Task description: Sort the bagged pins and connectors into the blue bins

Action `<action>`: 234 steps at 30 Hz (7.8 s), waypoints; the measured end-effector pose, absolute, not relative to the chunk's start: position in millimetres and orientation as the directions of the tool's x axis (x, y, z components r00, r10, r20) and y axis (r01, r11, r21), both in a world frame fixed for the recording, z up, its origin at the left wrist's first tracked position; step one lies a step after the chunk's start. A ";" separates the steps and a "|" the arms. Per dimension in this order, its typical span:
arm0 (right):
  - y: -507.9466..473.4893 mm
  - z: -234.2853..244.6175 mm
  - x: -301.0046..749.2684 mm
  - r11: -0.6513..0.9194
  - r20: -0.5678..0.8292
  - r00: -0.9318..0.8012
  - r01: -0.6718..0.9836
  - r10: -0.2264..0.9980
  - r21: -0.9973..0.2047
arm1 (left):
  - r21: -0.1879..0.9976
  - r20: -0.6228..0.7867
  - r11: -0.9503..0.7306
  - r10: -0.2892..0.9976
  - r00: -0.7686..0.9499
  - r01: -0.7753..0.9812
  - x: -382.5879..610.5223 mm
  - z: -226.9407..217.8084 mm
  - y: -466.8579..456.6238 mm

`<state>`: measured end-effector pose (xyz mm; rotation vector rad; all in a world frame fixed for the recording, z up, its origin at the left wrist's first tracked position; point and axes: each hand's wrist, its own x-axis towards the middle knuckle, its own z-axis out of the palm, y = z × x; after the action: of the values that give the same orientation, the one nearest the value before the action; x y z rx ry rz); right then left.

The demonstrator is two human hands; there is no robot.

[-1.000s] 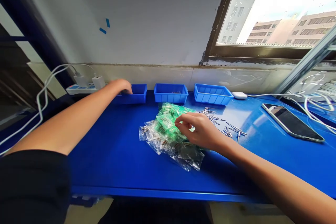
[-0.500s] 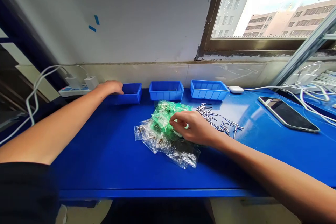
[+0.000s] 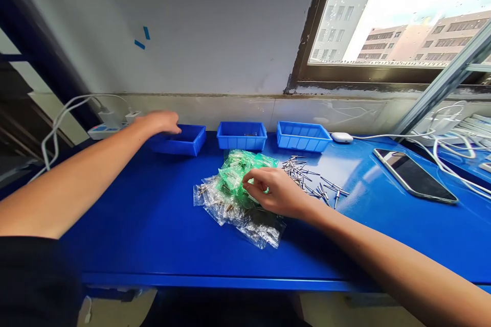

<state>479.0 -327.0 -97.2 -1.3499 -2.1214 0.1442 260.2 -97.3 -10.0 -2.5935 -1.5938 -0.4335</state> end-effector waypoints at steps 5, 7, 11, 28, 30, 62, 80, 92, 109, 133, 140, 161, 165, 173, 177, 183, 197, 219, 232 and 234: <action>-327.2 -95.4 477.4 0.455 0.423 -0.279 0.794 0.862 -0.403 | -0.085 0.393 -0.474 0.792 0.467 0.876 288.3 -1.7 -132.9; -327.4 -95.8 476.9 0.465 0.423 -0.290 0.787 0.859 -0.405 | -0.109 0.435 -0.510 0.748 0.502 0.854 312.1 -5.2 -147.0; -331.7 -94.9 475.9 0.466 0.405 -0.316 0.810 0.858 -0.356 | -0.088 0.354 -0.734 0.609 0.710 0.673 350.5 -16.8 -175.9; -345.4 -82.9 470.5 0.457 0.224 -0.423 0.880 0.878 -0.131 | 0.417 -0.151 -0.610 0.685 0.713 0.674 261.8 -66.3 -211.1; -345.5 -82.5 470.3 0.453 0.209 -0.421 0.881 0.882 -0.135 | 0.443 -0.159 -0.591 0.688 0.708 0.674 261.7 -67.6 -209.0; -334.8 -64.2 471.2 0.458 0.626 0.013 0.671 0.780 -0.583 | 0.119 0.550 -0.974 0.227 0.803 0.194 269.3 -64.2 -268.3; -326.0 -88.3 479.4 0.412 0.607 -0.201 0.881 0.769 -0.231 | 0.514 -0.122 -0.569 0.692 0.712 0.642 270.1 -79.5 -218.5; -339.4 -83.7 456.9 0.384 0.302 -0.357 0.923 0.884 -0.034 | 0.538 -0.161 -0.546 0.681 0.715 0.642 267.5 -77.3 -217.2; -344.4 -75.5 449.6 0.332 0.343 -0.133 0.700 0.930 -0.632 | 0.118 0.536 -0.979 0.206 0.819 0.168 269.7 -63.4 -271.7; -377.2 -88.1 399.1 0.715 0.423 -0.625 0.695 0.656 -0.081 | 0.364 0.563 -0.881 0.466 0.683 0.301 256.1 -48.4 -245.7; -378.5 -99.5 390.1 0.903 0.421 -0.815 0.429 0.397 -0.021 | 0.192 0.070 -0.782 0.614 0.786 0.593 253.2 -58.8 -225.9; -333.6 -85.4 475.8 0.357 0.637 -0.258 0.934 0.727 -0.030 | 0.383 -0.090 -0.744 0.559 0.824 0.547 248.0 -62.7 -213.9; -363.2 -81.5 463.4 0.461 0.671 -0.250 0.874 0.698 -0.154 | 0.382 0.087 -0.725 0.645 0.759 0.573 248.2 -56.5 -215.2; -347.2 -82.5 447.0 0.590 0.653 -0.350 0.786 0.671 -0.185 | 0.289 -0.116 -0.745 0.596 0.795 0.601 252.0 -54.0 -223.8; -358.7 -91.4 432.5 0.721 0.599 -0.518 0.677 0.611 -0.150 | 0.321 -0.129 -0.706 0.628 0.768 0.631 255.1 -58.6 -222.5; -353.4 -91.1 437.6 0.737 0.677 -0.465 0.654 0.570 -0.171 | 0.278 -0.084 -0.757 0.594 0.800 0.591 255.6 -62.6 -217.0; -357.8 -89.5 444.3 0.552 0.643 -0.066 0.585 0.763 -0.594 | 0.762 0.403 -0.636 0.612 0.681 0.120 274.0 -58.9 -275.9; -354.6 -91.0 456.0 0.387 0.427 0.010 0.403 0.904 -0.829 | 0.782 0.166 -0.565 0.596 0.785 0.263 276.4 -65.2 -269.4; -352.7 -90.6 457.8 0.392 0.499 -0.017 0.642 0.866 -0.659 | 0.765 0.191 -0.589 0.594 0.782 0.260 276.6 -68.0 -271.5; -352.7 -92.0 457.7 0.395 0.520 -0.014 0.668 0.854 -0.630 | 0.748 0.195 -0.609 0.580 0.791 0.262 276.8 -68.4 -272.2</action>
<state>457.7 -352.7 -92.0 -1.3364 -1.7431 0.2561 276.8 -272.2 -68.4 -3.6558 -1.0147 -0.9017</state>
